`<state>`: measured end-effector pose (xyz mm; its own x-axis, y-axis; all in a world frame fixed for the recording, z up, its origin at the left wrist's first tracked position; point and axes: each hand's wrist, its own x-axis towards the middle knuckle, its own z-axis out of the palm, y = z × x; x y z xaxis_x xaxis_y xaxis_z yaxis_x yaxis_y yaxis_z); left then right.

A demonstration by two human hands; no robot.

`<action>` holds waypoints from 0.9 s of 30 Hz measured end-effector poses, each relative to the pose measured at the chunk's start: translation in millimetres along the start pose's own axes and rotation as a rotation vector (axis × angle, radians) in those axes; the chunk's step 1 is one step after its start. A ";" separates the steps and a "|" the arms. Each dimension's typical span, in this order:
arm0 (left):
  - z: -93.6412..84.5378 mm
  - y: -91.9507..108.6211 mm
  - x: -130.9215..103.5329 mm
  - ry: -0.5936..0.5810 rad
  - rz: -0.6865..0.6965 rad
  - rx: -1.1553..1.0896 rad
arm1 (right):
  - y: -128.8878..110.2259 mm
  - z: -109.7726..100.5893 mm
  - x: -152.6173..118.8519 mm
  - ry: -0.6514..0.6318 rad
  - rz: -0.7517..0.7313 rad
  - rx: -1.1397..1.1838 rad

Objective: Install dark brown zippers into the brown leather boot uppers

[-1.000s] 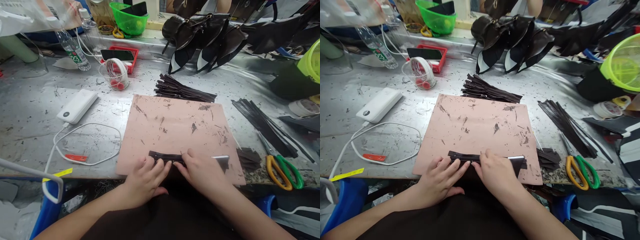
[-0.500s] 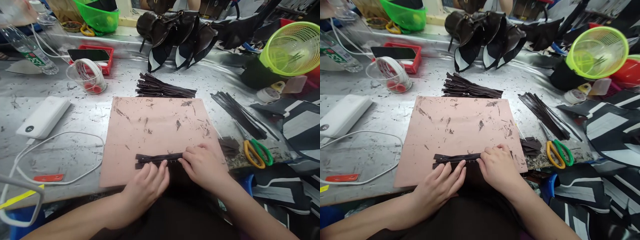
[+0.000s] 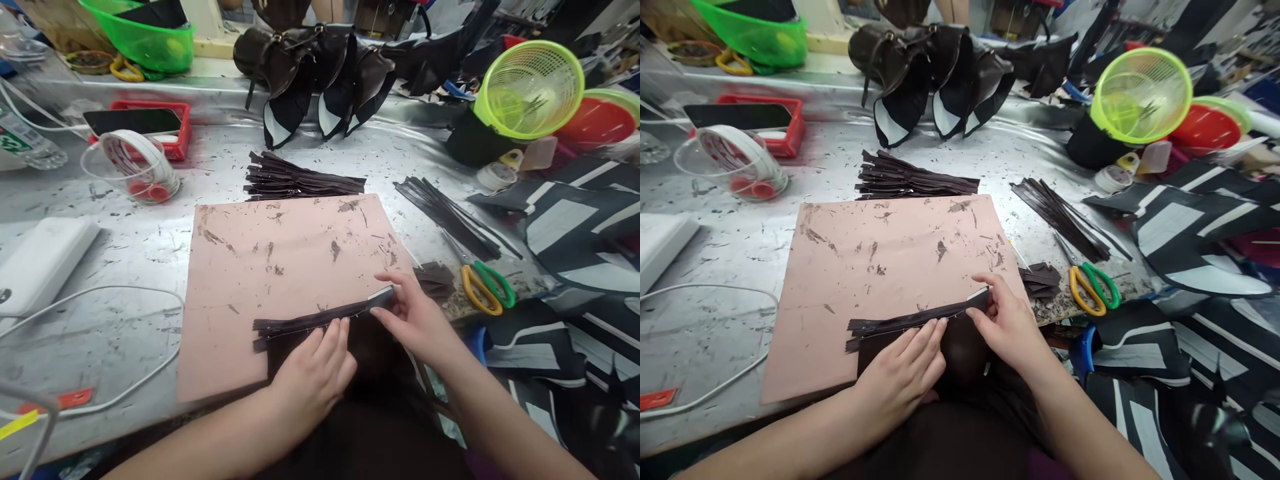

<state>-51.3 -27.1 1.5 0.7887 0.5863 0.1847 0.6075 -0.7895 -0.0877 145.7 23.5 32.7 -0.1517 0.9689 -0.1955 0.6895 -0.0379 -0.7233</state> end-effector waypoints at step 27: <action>-11.1 -13.8 60.1 -0.161 -0.089 -0.232 | 16.6 22.9 -9.6 0.325 -0.214 -0.255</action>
<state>-13.3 17.0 24.7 0.7491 0.6621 0.0226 0.6521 -0.7429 0.1511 142.4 8.0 7.5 -0.1077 0.9764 0.1874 0.8253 0.1929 -0.5308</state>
